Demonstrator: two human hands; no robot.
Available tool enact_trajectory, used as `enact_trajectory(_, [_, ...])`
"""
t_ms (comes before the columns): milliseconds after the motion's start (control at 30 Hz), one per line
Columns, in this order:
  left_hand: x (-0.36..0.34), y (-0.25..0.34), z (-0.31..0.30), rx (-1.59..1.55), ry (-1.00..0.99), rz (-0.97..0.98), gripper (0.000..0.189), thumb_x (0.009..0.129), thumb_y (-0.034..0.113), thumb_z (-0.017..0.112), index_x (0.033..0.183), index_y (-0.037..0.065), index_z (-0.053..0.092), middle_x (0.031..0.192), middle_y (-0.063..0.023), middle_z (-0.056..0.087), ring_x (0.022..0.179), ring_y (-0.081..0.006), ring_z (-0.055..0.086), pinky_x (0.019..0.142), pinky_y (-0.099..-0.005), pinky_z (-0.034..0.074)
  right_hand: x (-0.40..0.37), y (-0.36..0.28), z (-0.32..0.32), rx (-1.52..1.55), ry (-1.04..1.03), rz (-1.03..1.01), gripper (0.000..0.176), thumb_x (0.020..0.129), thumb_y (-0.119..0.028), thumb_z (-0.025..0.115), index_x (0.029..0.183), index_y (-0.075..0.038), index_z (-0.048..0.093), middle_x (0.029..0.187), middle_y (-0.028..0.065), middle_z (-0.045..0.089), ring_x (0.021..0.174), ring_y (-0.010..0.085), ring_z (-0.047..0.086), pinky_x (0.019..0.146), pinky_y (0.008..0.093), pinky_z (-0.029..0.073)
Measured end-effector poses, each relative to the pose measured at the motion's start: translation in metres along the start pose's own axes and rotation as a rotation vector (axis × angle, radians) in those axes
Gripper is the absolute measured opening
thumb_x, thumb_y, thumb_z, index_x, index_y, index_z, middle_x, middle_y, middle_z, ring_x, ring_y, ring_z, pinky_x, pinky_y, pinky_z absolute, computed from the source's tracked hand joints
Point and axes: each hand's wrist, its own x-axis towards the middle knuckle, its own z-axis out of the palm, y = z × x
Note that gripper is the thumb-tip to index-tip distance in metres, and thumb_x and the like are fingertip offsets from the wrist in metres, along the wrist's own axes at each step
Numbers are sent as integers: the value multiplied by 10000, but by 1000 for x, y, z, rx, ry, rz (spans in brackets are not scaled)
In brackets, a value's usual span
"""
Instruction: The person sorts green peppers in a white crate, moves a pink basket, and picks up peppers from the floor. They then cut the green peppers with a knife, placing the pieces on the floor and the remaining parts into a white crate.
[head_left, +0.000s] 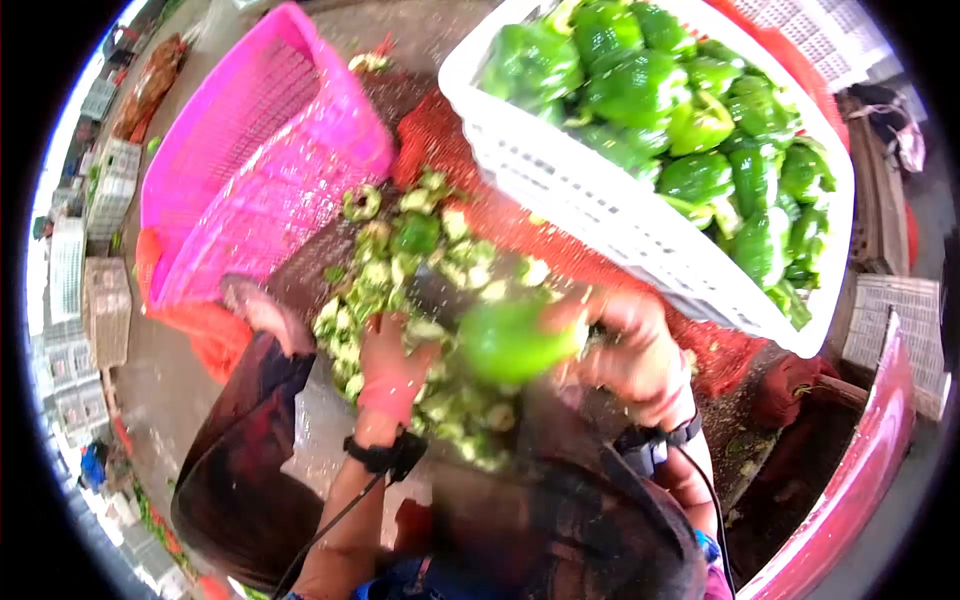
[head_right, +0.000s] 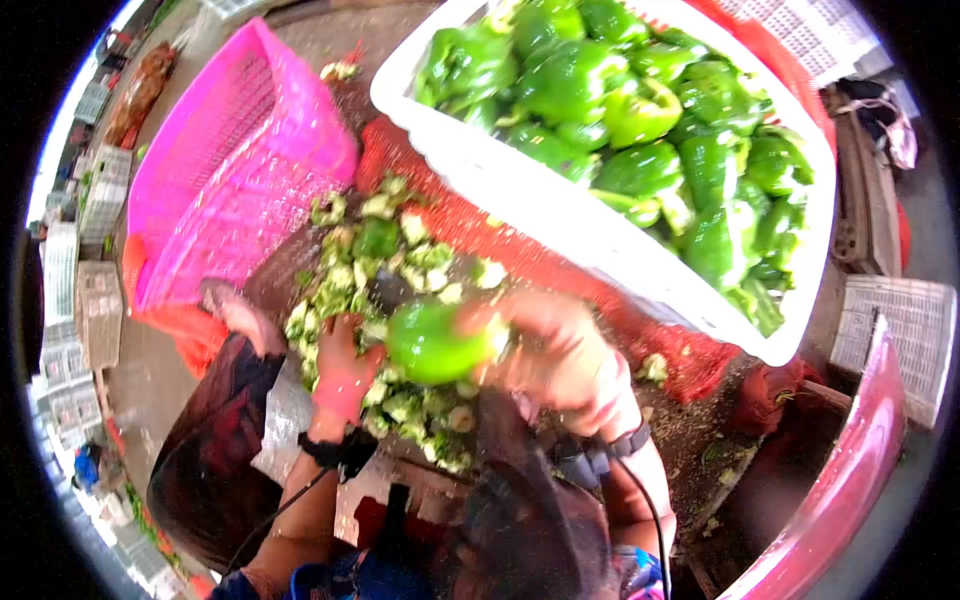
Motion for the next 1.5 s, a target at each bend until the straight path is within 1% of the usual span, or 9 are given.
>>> enact_trajectory(100, [0,-16,4,-83,-13,17,509,841,167,827,1233,-35,573,1228,-215,575,1032,-367,622,883,-434,524,10,-10,-11,-380,578,112,299,783,49,799,1064,-8,715,1029,81,752,930,190,712,795,328,573])
enact_trajectory(233, [0,-9,11,-160,-107,28,396,859,185,776,1173,3,617,1159,-238,623,1056,-442,608,886,-483,504,6,-26,0,-466,18,-301,347,667,70,688,993,-48,694,901,107,648,795,279,675,666,372,571])
enact_trajectory(833, [-3,7,12,-151,-77,148,385,863,141,774,1210,47,638,1132,-225,655,1054,-460,606,892,-492,506,157,-103,-222,-258,772,228,384,934,-166,716,1301,-76,645,1050,145,731,869,217,693,736,348,585])
enact_trajectory(933, [-1,-11,21,-106,-36,264,408,873,173,765,1238,39,644,1173,-233,655,1074,-455,605,906,-503,503,176,-19,-253,-1939,218,448,314,1033,-306,532,1235,-121,684,1121,267,708,936,390,732,830,517,588])
enact_trajectory(1100, [0,-16,8,-113,-102,-70,350,936,160,729,1257,62,629,1157,-222,659,1065,-465,611,850,-525,508,147,-88,-96,-1357,552,-166,329,964,-198,683,1260,-55,679,1189,192,703,1078,365,692,964,429,538])
enact_trajectory(1233, [7,-34,15,-100,-72,-132,343,925,154,740,1238,59,638,1120,-197,666,949,-372,675,807,-428,537,68,-55,24,-961,-90,-199,326,813,-131,798,1107,-65,673,969,143,695,803,350,682,706,417,574])
enact_trajectory(1333, [9,-36,10,-370,42,-266,265,911,99,715,1158,11,676,1069,-152,699,928,-263,678,822,-371,538,21,52,71,-1353,-675,425,572,958,-395,645,1373,-16,540,1083,182,685,640,256,670,529,461,532])
enact_trajectory(1433, [8,-51,12,-357,115,-220,257,913,99,713,1151,10,679,1046,-127,706,929,-227,671,825,-355,535,-13,128,86,-1691,-485,263,549,971,-362,652,1368,0,540,1087,180,682,690,265,678,566,436,545])
enact_trajectory(1500, [15,-44,-2,-438,107,-271,249,915,83,706,1151,8,679,1038,-109,706,922,-199,659,823,-341,529,12,115,72,-822,-631,792,557,926,-275,703,1372,11,531,1071,179,677,744,291,682,608,426,556])
